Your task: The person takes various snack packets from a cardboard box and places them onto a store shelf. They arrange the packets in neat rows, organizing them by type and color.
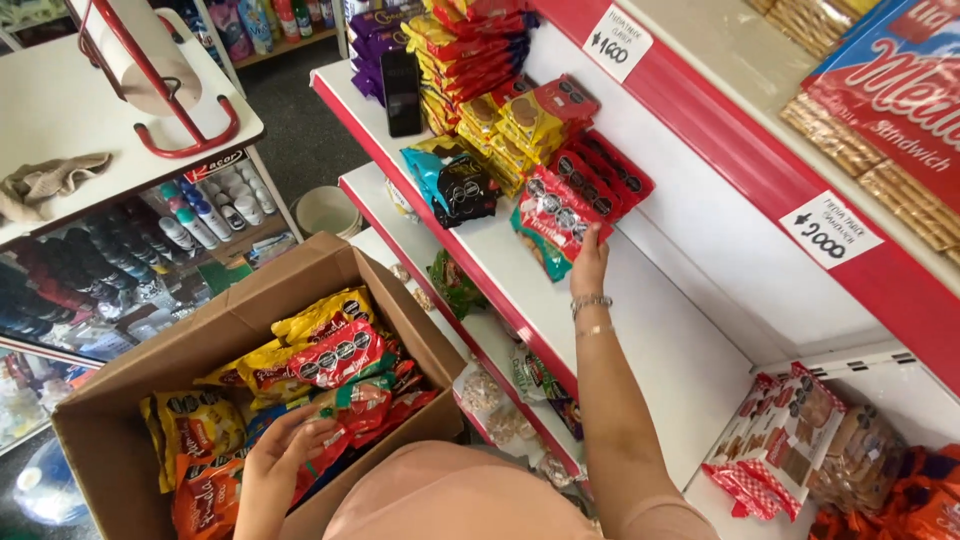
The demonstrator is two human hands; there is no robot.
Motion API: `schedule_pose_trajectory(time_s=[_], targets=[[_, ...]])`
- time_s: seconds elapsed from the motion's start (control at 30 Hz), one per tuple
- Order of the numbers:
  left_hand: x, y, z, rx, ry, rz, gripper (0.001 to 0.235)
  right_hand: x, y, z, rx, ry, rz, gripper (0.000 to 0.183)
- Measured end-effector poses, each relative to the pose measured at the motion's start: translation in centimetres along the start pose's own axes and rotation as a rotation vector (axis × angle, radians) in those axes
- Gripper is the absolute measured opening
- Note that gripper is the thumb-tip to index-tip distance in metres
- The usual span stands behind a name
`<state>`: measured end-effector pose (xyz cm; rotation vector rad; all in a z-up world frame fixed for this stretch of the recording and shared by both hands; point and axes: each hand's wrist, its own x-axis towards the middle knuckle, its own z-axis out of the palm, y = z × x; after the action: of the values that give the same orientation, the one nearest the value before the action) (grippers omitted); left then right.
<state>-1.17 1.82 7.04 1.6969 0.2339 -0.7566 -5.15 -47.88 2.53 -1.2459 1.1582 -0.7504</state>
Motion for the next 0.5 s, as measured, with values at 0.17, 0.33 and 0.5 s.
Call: schedule_pose_trajectory(time_s=[0.17, 0.33, 0.5], targets=[[0.0, 0.2, 0.5, -0.053, -0.013, -0.004, 0.042, 10.4, 4.4, 0.2, -0.324, 0.101, -0.311, 0.085], [0.4, -1.0, 0.7, -0.130, 0.032, 0.069, 0.043, 4.3, 4.9, -0.2, -0.194, 0.525, -0.847, 0.059], [-0.5, -0.7, 0.9, -0.109, 0.089, -0.020, 0.043, -1.3, 3.5, 2.2, -0.555, -0.426, -0.379, 0.061]])
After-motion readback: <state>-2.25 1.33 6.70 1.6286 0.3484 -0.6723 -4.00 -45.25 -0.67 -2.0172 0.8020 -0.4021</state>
